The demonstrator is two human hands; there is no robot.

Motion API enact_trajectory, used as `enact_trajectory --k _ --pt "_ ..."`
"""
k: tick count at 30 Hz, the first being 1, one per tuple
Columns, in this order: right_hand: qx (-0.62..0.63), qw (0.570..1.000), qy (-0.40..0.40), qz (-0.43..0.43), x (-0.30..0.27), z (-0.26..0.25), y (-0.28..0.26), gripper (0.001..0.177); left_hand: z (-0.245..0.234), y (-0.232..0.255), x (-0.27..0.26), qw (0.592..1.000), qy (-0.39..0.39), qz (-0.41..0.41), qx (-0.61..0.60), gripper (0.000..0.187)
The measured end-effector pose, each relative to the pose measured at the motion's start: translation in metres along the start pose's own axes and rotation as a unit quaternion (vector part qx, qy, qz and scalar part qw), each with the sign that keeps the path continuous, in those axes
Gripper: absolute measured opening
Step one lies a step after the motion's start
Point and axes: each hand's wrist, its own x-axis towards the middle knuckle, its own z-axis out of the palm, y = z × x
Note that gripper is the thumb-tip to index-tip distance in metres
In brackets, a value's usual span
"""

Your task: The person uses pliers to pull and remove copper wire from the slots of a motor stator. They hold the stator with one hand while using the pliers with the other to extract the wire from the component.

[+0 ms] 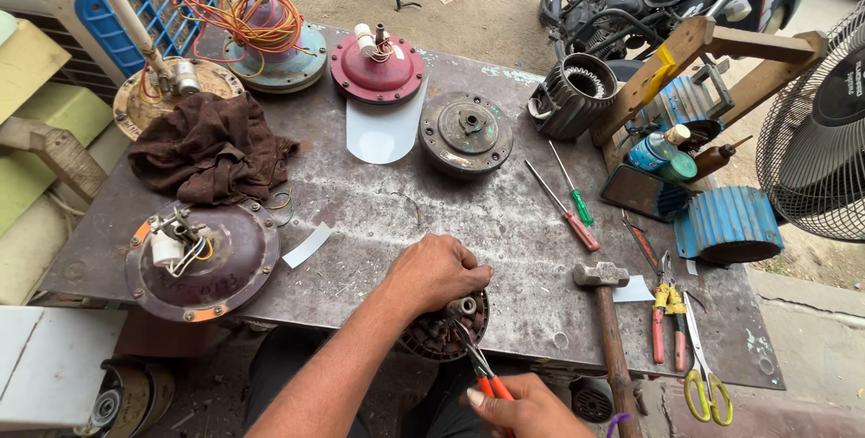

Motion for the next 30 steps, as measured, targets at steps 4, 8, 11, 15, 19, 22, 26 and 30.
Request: enact_trajectory --k 4,8,11,15,19,22,26,30 --pt "-0.119 0.983 0.125 -0.070 -0.003 0.014 -0.002 0.036 0.001 -0.002 0.003 1.000 0.012 0.002 -0.009 0.035" --pt "-0.159 0.971 0.161 -0.078 0.006 0.016 -0.002 0.054 -0.002 -0.001 0.004 1.000 0.017 0.008 0.001 0.037" --pt "-0.077 0.988 0.041 -0.131 0.014 0.005 0.016 0.055 -0.004 0.002 0.001 1.000 0.007 0.007 0.007 0.037" --pt "-0.007 0.999 -0.036 -0.020 0.006 -0.002 0.020 0.039 -0.004 0.002 -0.007 0.999 0.022 0.032 0.025 0.038" --pt "-0.068 0.995 -0.067 0.031 -0.027 -0.015 -0.011 0.040 0.002 -0.001 -0.011 0.997 0.042 0.057 0.020 0.038" --pt "-0.068 0.993 -0.092 0.002 -0.036 -0.015 -0.033 0.041 0.004 -0.002 -0.010 0.996 0.055 0.068 0.028 0.038" --pt "-0.055 0.997 -0.039 0.036 -0.031 0.002 -0.029 0.034 0.002 0.001 -0.013 0.997 0.051 0.049 0.021 0.037" --pt "0.006 0.999 -0.010 -0.032 -0.021 0.013 -0.012 0.018 -0.001 0.001 -0.014 0.998 0.032 0.042 0.015 0.037"
